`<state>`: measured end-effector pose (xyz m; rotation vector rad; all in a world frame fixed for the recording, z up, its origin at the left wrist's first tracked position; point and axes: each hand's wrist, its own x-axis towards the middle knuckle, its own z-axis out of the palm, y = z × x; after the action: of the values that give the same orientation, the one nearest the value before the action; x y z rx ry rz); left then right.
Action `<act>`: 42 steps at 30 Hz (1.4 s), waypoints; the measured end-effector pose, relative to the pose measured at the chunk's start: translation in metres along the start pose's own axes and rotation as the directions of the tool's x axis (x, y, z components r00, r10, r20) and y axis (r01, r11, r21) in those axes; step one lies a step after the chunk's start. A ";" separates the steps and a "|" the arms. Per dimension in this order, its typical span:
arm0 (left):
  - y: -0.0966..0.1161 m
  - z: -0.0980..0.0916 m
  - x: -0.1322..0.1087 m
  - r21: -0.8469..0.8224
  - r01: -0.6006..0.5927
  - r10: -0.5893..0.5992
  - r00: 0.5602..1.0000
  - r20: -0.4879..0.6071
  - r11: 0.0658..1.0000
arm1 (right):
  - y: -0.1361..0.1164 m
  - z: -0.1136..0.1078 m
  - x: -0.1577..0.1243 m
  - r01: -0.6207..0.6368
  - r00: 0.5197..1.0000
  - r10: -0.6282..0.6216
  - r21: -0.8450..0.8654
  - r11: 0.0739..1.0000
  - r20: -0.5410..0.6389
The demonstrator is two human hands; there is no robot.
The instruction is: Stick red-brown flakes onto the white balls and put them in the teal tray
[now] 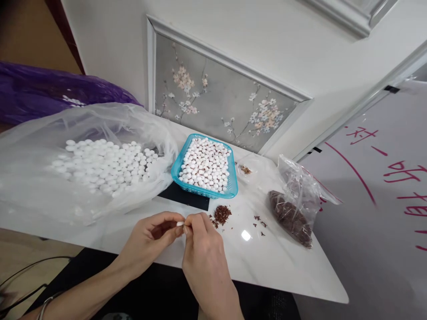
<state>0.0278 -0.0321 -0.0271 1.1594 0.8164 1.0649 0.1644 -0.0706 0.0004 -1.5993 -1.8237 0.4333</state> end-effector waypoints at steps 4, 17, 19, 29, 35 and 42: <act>-0.004 0.001 0.000 0.025 -0.044 0.044 0.999 -0.019 0.999 | -0.001 -0.001 0.000 0.010 1.000 -0.009 -0.020 1.000 0.021; -0.014 0.002 0.000 0.083 -0.072 0.077 0.995 -0.056 0.994 | -0.010 0.024 -0.004 0.009 0.973 -0.133 -0.548 0.836 -0.187; -0.011 0.003 -0.001 0.089 -0.066 0.073 0.994 -0.085 0.994 | -0.003 0.022 0.000 -0.087 0.966 -0.080 -0.601 0.795 -0.245; 0.005 -0.006 -0.001 -0.146 0.109 -0.114 0.993 -0.025 0.983 | 0.055 -0.027 0.004 -0.284 0.874 -0.035 -0.566 0.774 -0.485; 0.007 -0.011 0.001 -0.327 0.201 -0.202 0.979 0.034 0.923 | 0.064 -0.021 -0.009 -0.198 0.887 -0.054 -0.482 0.854 -0.459; 0.020 -0.005 0.007 -0.331 0.202 -0.207 0.978 0.021 0.922 | 0.070 0.003 -0.021 -0.202 0.863 0.070 -0.213 0.956 -0.501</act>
<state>0.0206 -0.0232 -0.0085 0.7643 0.7185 0.9919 0.2145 -0.0763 -0.0519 -1.8202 -1.4197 -0.1594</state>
